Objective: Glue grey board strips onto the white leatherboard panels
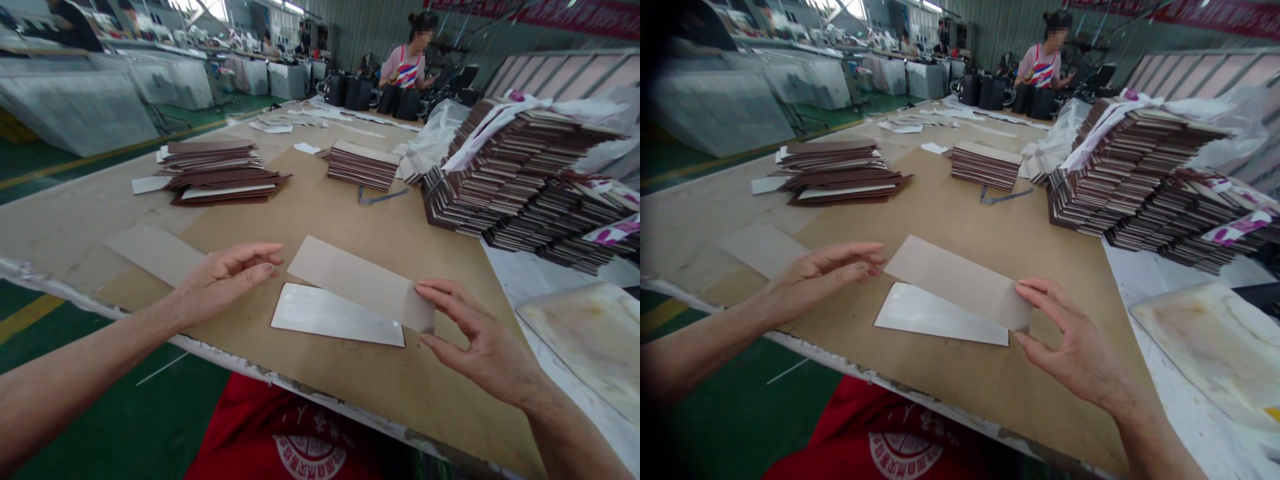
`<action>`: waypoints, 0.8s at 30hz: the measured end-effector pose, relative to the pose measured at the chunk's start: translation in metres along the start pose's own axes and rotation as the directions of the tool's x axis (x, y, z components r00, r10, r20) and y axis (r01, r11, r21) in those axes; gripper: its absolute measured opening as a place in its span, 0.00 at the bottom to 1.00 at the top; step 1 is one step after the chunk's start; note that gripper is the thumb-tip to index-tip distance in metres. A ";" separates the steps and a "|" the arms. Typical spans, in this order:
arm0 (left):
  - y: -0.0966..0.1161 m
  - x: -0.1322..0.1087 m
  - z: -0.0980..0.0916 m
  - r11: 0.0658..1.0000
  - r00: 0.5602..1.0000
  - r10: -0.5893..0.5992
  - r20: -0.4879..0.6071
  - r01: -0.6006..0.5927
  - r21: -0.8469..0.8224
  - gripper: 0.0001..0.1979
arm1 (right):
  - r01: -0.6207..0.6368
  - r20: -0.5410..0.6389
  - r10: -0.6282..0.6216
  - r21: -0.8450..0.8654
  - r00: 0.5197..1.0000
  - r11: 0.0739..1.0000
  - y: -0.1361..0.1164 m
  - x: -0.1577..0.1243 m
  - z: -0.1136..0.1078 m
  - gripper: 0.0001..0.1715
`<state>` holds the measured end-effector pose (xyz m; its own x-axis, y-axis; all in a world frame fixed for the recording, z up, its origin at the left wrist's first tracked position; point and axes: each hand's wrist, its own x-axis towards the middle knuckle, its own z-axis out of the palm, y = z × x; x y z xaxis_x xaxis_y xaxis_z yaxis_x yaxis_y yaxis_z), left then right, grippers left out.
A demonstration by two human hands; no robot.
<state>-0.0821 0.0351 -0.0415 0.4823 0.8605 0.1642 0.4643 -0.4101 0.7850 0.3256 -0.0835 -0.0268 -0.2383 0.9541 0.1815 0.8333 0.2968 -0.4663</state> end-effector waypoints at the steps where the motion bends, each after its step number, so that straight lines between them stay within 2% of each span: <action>1: -0.003 -0.003 0.003 0.998 0.999 -0.038 0.022 0.039 -0.046 0.21 | 0.013 0.010 -0.013 -0.007 1.000 1.000 0.003 -0.002 0.002 0.30; 5: -0.005 -0.011 0.015 0.998 0.995 0.017 0.100 -0.011 -0.062 0.23 | 0.055 0.058 -0.052 -0.035 0.997 0.998 0.006 -0.002 0.008 0.31; 9: -0.004 -0.014 0.013 0.998 0.986 0.045 0.161 -0.038 -0.046 0.30 | 0.065 0.075 -0.063 -0.024 0.995 0.998 0.008 0.000 0.009 0.31; 15: -0.007 -0.022 0.015 0.933 0.972 0.005 0.237 -0.090 0.349 0.43 | 0.061 0.112 -0.060 -0.010 0.992 0.998 0.021 -0.001 0.014 0.33; 18: -0.012 -0.025 0.022 0.918 0.964 -0.015 0.265 -0.091 0.385 0.41 | 0.055 0.136 -0.054 -0.006 0.989 0.998 0.027 0.003 0.017 0.34; 24: -0.023 -0.025 0.027 0.928 0.971 0.049 0.235 -0.131 0.349 0.35 | 0.035 0.181 -0.034 -0.001 0.983 0.999 0.025 0.013 0.018 0.35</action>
<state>-0.0850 0.0151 -0.0796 0.6653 0.7444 0.0573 0.6268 -0.5986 0.4988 0.3345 -0.0630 -0.0523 -0.3529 0.9349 0.0374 0.8248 0.3297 -0.4593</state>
